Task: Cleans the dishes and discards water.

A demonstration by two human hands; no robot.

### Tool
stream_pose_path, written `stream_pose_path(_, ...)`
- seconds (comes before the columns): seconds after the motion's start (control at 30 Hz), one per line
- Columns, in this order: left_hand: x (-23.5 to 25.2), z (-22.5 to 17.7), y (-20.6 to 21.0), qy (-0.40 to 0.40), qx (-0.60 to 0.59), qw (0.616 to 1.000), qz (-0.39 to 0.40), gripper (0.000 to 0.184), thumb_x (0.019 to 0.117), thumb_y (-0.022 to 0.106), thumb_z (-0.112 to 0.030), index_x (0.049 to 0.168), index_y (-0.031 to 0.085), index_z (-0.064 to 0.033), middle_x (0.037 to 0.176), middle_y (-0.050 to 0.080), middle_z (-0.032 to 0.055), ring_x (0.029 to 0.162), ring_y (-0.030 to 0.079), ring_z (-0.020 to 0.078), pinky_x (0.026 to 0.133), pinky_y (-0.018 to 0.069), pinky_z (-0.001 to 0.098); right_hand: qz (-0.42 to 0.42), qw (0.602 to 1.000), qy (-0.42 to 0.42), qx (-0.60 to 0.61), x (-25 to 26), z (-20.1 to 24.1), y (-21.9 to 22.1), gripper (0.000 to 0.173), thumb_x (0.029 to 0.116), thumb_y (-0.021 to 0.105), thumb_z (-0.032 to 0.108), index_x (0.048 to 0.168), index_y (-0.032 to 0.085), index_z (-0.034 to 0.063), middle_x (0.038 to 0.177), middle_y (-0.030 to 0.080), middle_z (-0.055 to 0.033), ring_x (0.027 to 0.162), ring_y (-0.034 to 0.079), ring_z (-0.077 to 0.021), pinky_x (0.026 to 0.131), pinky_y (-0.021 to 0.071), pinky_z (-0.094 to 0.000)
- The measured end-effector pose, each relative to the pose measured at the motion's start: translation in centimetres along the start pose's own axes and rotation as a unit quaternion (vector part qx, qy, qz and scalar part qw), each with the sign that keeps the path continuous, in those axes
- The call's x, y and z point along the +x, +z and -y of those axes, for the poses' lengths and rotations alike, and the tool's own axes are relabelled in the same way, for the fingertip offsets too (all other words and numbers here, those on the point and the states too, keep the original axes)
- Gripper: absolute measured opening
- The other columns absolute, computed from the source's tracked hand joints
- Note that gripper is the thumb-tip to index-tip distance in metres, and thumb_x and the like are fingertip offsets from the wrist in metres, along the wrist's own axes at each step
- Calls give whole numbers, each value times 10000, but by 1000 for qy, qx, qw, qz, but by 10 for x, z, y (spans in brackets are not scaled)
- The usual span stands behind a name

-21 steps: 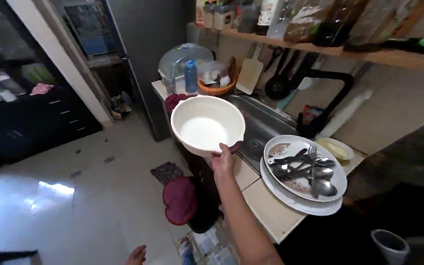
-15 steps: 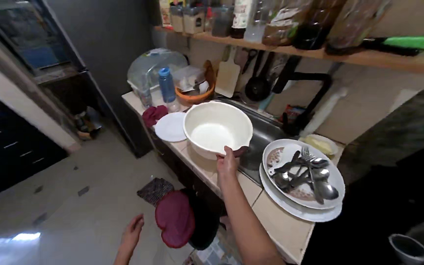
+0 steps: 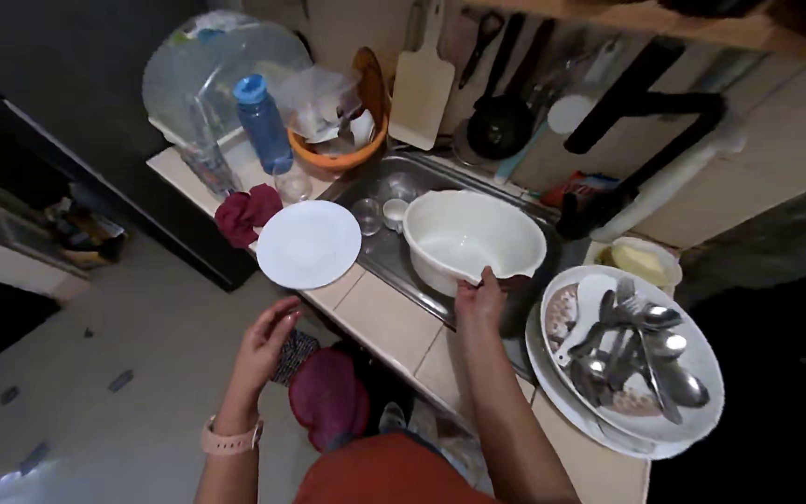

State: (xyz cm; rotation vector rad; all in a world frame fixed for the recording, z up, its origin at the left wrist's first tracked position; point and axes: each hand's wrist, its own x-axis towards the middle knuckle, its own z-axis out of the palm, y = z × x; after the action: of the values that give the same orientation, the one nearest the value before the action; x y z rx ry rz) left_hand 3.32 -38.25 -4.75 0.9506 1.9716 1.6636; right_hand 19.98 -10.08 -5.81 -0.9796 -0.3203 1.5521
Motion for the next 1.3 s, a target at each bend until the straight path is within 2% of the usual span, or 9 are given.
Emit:
stream_pose_path(0.2, 63, 10, 0, -1, -30, 999, -15, 357, 1013, 482, -107, 1253, 575, 140, 1186, 669, 137, 1037, 675, 82, 949, 555, 264, -74, 997, 0, -8, 26, -29, -8, 581, 1090, 447, 100, 1587, 145, 97, 1471, 390, -193, 1179, 546, -244, 913, 520, -361)
stream_pose_path(0.47, 167, 19, 8, 53, -41, 983, 169, 353, 993, 494, -104, 1228, 596, 139, 1185, 687, 125, 1042, 677, 65, 949, 553, 251, -195, 980, 22, -35, 37, -36, -10, 460, 1107, 431, 155, 1526, 291, 29, 1432, 439, -194, 1211, 519, -247, 993, 471, -374)
stream_pose_path(0.63, 218, 0, 15, 75, -15, 963, 260, 369, 990, 506, -121, 1245, 595, 131, 1208, 675, 158, 1057, 675, 94, 953, 552, 266, -87, 954, -87, -273, -6, -21, 22, 770, 1066, 499, 103, 1626, -18, -4, 1688, 71, -266, 1552, 198, -344, 1240, 233, -471)
stream_pose_path(0.77, 247, -33, 52, 61, 53, 913, 400, 408, 1030, 514, -133, 1372, 542, 89, 1370, 594, 241, 1209, 623, 261, 1044, 498, 400, 21, 849, -155, -505, 48, 16, 56, 730, 1046, 578, 179, 1581, 170, -104, 1642, 151, -354, 1543, 195, -445, 1248, 235, -514)
stream_pose_path(0.93, 261, -84, 150, -3, -11, 876, 482, 401, 1056, 518, -133, 1427, 509, 20, 1432, 549, 173, 1220, 608, 217, 1021, 519, 370, -87, 704, -286, -644, 172, 73, 78, 755, 910, 724, 146, 1524, 358, -95, 1570, 290, -386, 1460, 294, -555, 1172, 305, -644)
stream_pose_path(1.03, 260, -113, 222, -200, -214, 862, 413, 341, 1095, 414, -99, 1411, 466, 20, 1321, 593, 141, 1112, 648, 184, 924, 549, 329, -35, 661, -218, -717, 201, 95, 74, 814, 942, 699, 150, 1581, 247, -74, 1645, 194, -327, 1512, 245, -495, 1199, 272, -611)
stream_pose_path(1.1, 262, -121, 270, -323, -315, 836, 313, 268, 1084, 457, -137, 1313, 504, -6, 1092, 639, 121, 899, 677, 161, 797, 574, 280, -1, 639, -195, -744, 209, 106, 71, 679, 957, 680, 159, 1521, 383, -75, 1595, 321, -314, 1435, 398, -482, 1131, 393, -604)
stream_pose_path(1.2, 261, -123, 323, -383, -347, 818, 253, 271, 1075, 487, -143, 1311, 473, -10, 1034, 565, 110, 809, 612, 137, 731, 544, 232, 57, 624, -154, -764, 205, 124, 64, 417, 997, 620, 170, 1354, 597, -43, 1392, 566, -305, 1293, 561, -462, 1057, 453, -629)
stream_pose_path(1.3, 256, -122, 366, -389, -329, 826, 242, 195, 1063, 509, -132, 1225, 511, -24, 910, 544, 70, 694, 572, 108, 646, 527, 209, 160, 589, -128, -782, 204, 143, 47, 369, 1046, 522, 118, 1375, 594, -32, 1349, 595, -318, 1289, 561, -473, 1081, 424, -639)
